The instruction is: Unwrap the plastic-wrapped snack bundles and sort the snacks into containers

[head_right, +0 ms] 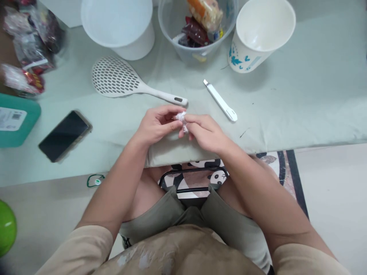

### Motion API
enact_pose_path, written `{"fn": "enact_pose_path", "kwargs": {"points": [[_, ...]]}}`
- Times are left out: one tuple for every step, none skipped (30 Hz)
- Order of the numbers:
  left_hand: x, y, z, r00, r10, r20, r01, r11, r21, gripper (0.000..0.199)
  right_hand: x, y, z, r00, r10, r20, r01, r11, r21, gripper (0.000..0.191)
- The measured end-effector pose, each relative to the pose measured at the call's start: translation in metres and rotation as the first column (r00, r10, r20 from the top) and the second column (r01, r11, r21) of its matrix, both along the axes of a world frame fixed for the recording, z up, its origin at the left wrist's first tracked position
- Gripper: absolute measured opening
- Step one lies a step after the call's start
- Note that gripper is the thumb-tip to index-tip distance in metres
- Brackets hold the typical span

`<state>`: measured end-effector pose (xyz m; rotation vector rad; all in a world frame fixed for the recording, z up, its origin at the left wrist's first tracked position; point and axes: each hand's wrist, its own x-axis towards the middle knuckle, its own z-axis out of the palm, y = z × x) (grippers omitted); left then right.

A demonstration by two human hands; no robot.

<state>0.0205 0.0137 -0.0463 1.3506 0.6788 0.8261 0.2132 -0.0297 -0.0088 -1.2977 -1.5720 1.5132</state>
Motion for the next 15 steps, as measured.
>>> {"fn": "enact_pose_path", "kwargs": {"points": [[0.0, 0.0, 0.0, 1.0, -0.013, 0.014, 0.013, 0.999, -0.032, 0.035, 0.0, 0.0, 0.0, 1.0, 0.002, 0.009, -0.002, 1.0, 0.009, 0.024], [0.001, 0.0, 0.0, 1.0, -0.009, 0.022, 0.01, 0.999, -0.051, 0.036, 0.0, 0.0, -0.001, 1.0, 0.001, 0.026, -0.002, 1.0, 0.029, 0.025], [0.001, -0.001, 0.0, 1.0, 0.009, 0.024, -0.008, 0.999, -0.051, 0.037, -0.001, 0.0, -0.001, 0.999, -0.001, 0.045, -0.001, 0.998, 0.056, 0.025], [0.002, -0.001, 0.0, 0.999, 0.038, 0.019, -0.037, 0.999, -0.034, 0.038, -0.001, -0.001, -0.002, 0.998, -0.005, 0.061, 0.0, 0.996, 0.084, 0.024], [0.002, -0.001, 0.0, 0.998, 0.068, 0.01, -0.068, 0.998, -0.005, 0.038, -0.002, -0.001, -0.002, 0.997, -0.013, 0.074, 0.006, 0.994, 0.107, 0.024], [0.003, -0.001, -0.001, 0.995, 0.096, -0.002, -0.096, 0.995, 0.032, 0.037, -0.002, -0.002, -0.003, 0.996, -0.026, 0.086, 0.015, 0.992, 0.126, 0.024], [0.004, -0.001, -0.001, 0.993, 0.119, -0.013, -0.118, 0.99, 0.072, 0.036, -0.003, -0.002, -0.004, 0.994, -0.043, 0.099, 0.029, 0.99, 0.14, 0.023], [0.005, -0.001, -0.002, 0.99, 0.139, -0.02, -0.136, 0.984, 0.111, 0.035, -0.004, -0.003, -0.005, 0.992, -0.062, 0.111, 0.045, 0.987, 0.152, 0.023], [0.005, -0.001, -0.002, 0.987, 0.16, -0.024, -0.155, 0.977, 0.148, 0.034, -0.005, -0.004, -0.006, 0.99, -0.084, 0.115, 0.065, 0.985, 0.162, 0.023], [0.005, -0.001, -0.002, 0.982, 0.185, -0.025, -0.177, 0.967, 0.181, 0.033, -0.007, -0.004, -0.006, 0.989, -0.109, 0.104, 0.09, 0.982, 0.168, 0.023], [0.005, -0.001, -0.002, 0.977, 0.211, -0.021, -0.202, 0.957, 0.207, 0.032, -0.008, -0.004, -0.007, 0.988, -0.14, 0.072, 0.126, 0.977, 0.17, 0.023], [0.005, -0.001, -0.002, 0.972, 0.233, -0.013, -0.224, 0.949, 0.223, 0.031, -0.009, -0.004, -0.007, 0.984, -0.175, 0.027, 0.169, 0.972, 0.163, 0.022], [0.004, -0.001, -0.002, 0.969, 0.248, -0.003, -0.241, 0.944, 0.227, 0.03, -0.011, -0.004, -0.007, 0.977, -0.212, -0.018, 0.212, 0.966, 0.149, 0.022], [0.004, 0.0, -0.002, 0.967, 0.255, 0.007, -0.25, 0.944, 0.217, 0.029, -0.012, -0.004, -0.007, 0.967, -0.248, -0.051, 0.253, 0.959, 0.132, 0.023], [0.003, 0.0, -0.001, 0.967, 0.253, 0.015, -0.25, 0.948, 0.196, 0.03, -0.012, -0.004, -0.007, 0.958, -0.281, -0.066, 0.287, 0.951, 0.118, 0.024]]}}
